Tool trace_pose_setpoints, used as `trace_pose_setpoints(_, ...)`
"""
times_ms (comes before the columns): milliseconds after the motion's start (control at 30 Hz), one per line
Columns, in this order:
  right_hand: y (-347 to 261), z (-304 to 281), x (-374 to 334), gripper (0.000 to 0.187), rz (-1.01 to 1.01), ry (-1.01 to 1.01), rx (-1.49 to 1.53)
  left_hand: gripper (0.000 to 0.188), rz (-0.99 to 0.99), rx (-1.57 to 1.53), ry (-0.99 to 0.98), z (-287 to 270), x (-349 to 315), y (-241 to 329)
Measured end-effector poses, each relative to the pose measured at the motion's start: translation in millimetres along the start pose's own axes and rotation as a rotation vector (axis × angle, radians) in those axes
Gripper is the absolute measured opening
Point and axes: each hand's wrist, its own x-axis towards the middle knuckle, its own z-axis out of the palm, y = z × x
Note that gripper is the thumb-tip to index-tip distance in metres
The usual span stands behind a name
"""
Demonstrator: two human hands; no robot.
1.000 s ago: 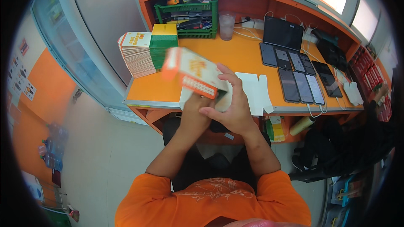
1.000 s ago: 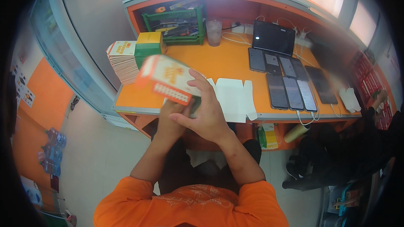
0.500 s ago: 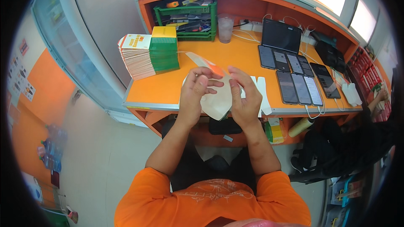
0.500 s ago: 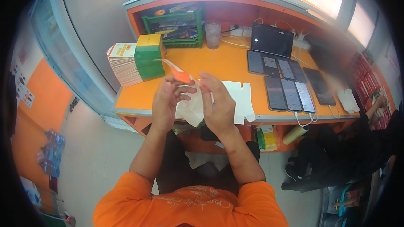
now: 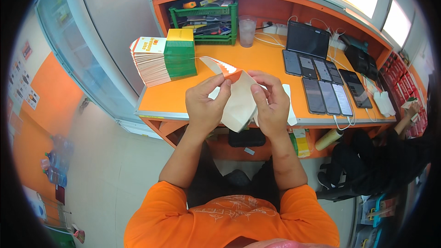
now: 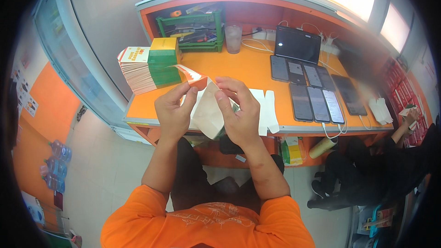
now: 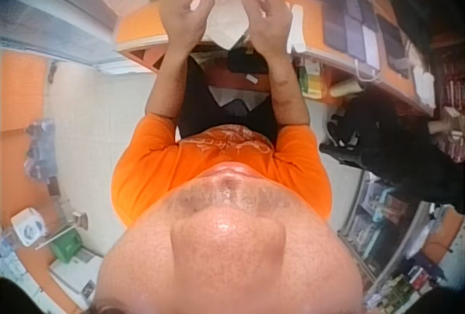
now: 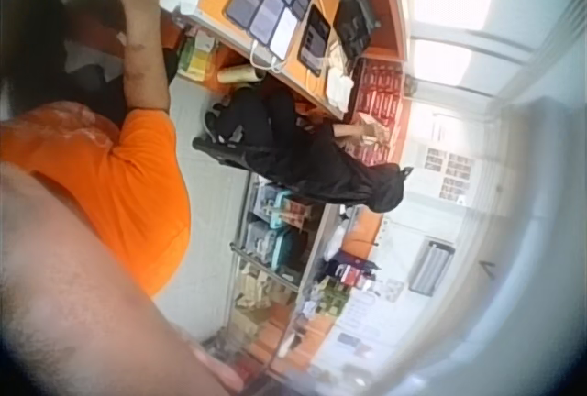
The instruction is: The person sits on the floor and assembles small paper boxes by folding flat sheets and tucking tabs into slots. They handle the paper by hand, repeatedly folding and securing the structure, then stacking the finished boxes on the table.
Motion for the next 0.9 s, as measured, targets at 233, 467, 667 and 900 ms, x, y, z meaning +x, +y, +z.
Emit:
trace_pose_setpoints(233,-19.6,-1.6,4.7,0.017,0.143,-0.034,0.206,0.021,0.154,0.162,-0.02,1.0,4.9,12.0)
trace_pose_setpoints(467,-23.1,2.1,3.2,0.02,0.173,-0.05,0.185,0.018,0.201,0.146,-0.089,-0.8,-0.5,15.1)
trace_pose_setpoints(667,-18.3,2.8,0.4,0.02,0.163,-0.062,0.243,0.016,0.125,0.095,-0.112,-3.7,-5.5,7.7)
trace_pose_setpoints(900,-12.8,2.1,-0.3,0.017,0.179,-0.049,0.197,0.014,0.122,0.165,-0.126,-6.5,-6.8,3.3)
